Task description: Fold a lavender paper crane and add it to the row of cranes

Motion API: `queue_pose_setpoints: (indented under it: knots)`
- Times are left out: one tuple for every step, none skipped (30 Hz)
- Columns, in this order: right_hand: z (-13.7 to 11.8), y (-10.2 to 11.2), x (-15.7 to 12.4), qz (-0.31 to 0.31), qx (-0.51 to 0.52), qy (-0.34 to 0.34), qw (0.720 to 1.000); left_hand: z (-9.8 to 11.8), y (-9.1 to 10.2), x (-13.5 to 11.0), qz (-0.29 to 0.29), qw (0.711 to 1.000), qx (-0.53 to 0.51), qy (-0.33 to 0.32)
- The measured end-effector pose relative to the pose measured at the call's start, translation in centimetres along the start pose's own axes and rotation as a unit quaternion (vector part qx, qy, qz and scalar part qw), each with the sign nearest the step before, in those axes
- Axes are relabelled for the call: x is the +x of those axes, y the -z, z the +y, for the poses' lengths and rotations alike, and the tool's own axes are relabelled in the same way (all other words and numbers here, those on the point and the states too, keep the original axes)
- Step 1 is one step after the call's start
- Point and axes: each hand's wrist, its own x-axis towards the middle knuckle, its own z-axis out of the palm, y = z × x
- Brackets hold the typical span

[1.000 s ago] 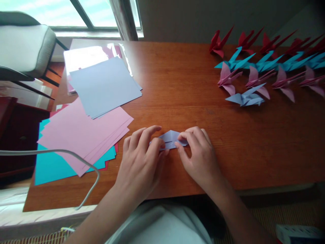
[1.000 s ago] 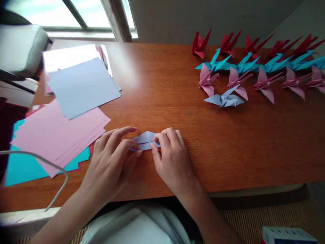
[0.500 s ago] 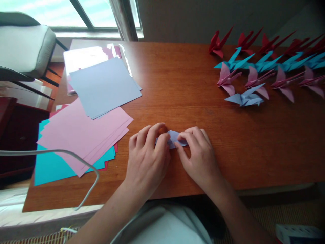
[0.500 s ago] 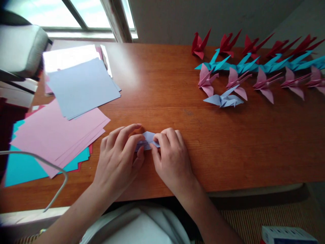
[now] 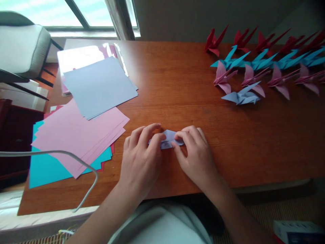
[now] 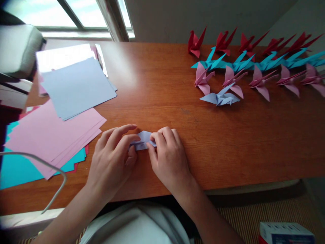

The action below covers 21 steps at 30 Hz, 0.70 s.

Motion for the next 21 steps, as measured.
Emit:
queue_pose_setpoints:
  knots:
    - [0.0,0.0,0.0,0.001,0.001,0.001,1.000,-0.3,0.1,-0.1,0.005,1.000,0.002,-0.006]
    - [0.0,0.0,0.0,0.002,0.001,0.002,1.000,-0.5,0.1,-0.3,0.005,1.000,-0.001,-0.015]
    - [0.0,0.0,-0.1,0.003,0.001,0.003,1.000,-0.7,0.2,-0.5,0.006,1.000,-0.007,-0.024]
    - [0.0,-0.1,-0.1,0.004,0.000,0.004,1.000,-0.9,0.3,-0.7,0.008,0.999,-0.016,-0.038]
    - [0.0,-0.1,-0.1,0.006,0.000,0.005,1.000,-1.1,0.4,-1.0,0.004,0.999,-0.026,-0.046]
    - [0.0,-0.1,-0.1,0.007,0.000,0.005,1.000,-1.2,0.5,-1.2,0.016,0.998,-0.034,-0.051]
    - [0.0,-0.1,-0.2,0.008,0.000,0.004,1.000,-1.3,0.6,-1.4,0.021,0.997,-0.042,-0.061]
    - [0.0,-0.1,-0.2,0.008,0.001,0.005,1.000,-1.5,0.6,-1.6,0.025,0.996,-0.047,-0.069]
    - [0.0,-0.1,-0.1,0.009,0.001,0.006,1.000,-1.6,0.6,-1.8,0.033,0.995,-0.049,-0.084]
    - [0.0,-0.1,-0.1,0.010,0.000,0.007,1.000,-1.6,0.6,-2.0,0.037,0.993,-0.047,-0.101]
    - [0.0,-0.1,-0.1,0.010,-0.001,0.008,1.000,-1.7,0.5,-2.1,0.037,0.991,-0.043,-0.122]
    - [0.0,-0.1,-0.1,0.011,-0.003,0.010,1.000,-1.7,0.5,-2.3,0.034,0.989,-0.036,-0.142]
    - [0.0,-0.2,0.0,0.012,-0.005,0.011,1.000,-1.6,0.4,-2.4,0.027,0.987,-0.029,-0.158]
    - [0.1,-0.2,0.0,0.013,-0.007,0.012,1.000,-1.5,0.4,-2.6,0.018,0.985,-0.020,-0.169]
    - [0.1,-0.2,0.0,0.014,-0.008,0.013,1.000,-1.3,0.4,-2.7,0.005,0.985,-0.012,-0.173]
    - [0.2,-0.3,-0.1,0.015,-0.008,0.013,1.000,-1.2,0.5,-2.9,-0.008,0.985,-0.003,-0.174]
    - [0.2,-0.3,-0.1,0.016,-0.007,0.014,1.000,-1.0,0.5,-3.1,-0.028,0.984,0.006,-0.174]
    - [0.2,-0.4,-0.1,0.017,-0.005,0.014,1.000,-0.9,0.6,-3.3,-0.050,0.983,0.014,-0.174]
    - [0.2,-0.4,-0.1,0.018,-0.004,0.014,1.000,-0.8,0.8,-3.5,-0.071,0.981,0.021,-0.177]
    - [0.2,-0.4,-0.1,0.019,-0.003,0.014,1.000,-0.8,0.9,-3.7,-0.090,0.978,0.029,-0.185]
    - [0.2,-0.4,-0.1,0.020,-0.002,0.014,1.000,-0.9,0.9,-3.8,-0.105,0.975,0.035,-0.192]
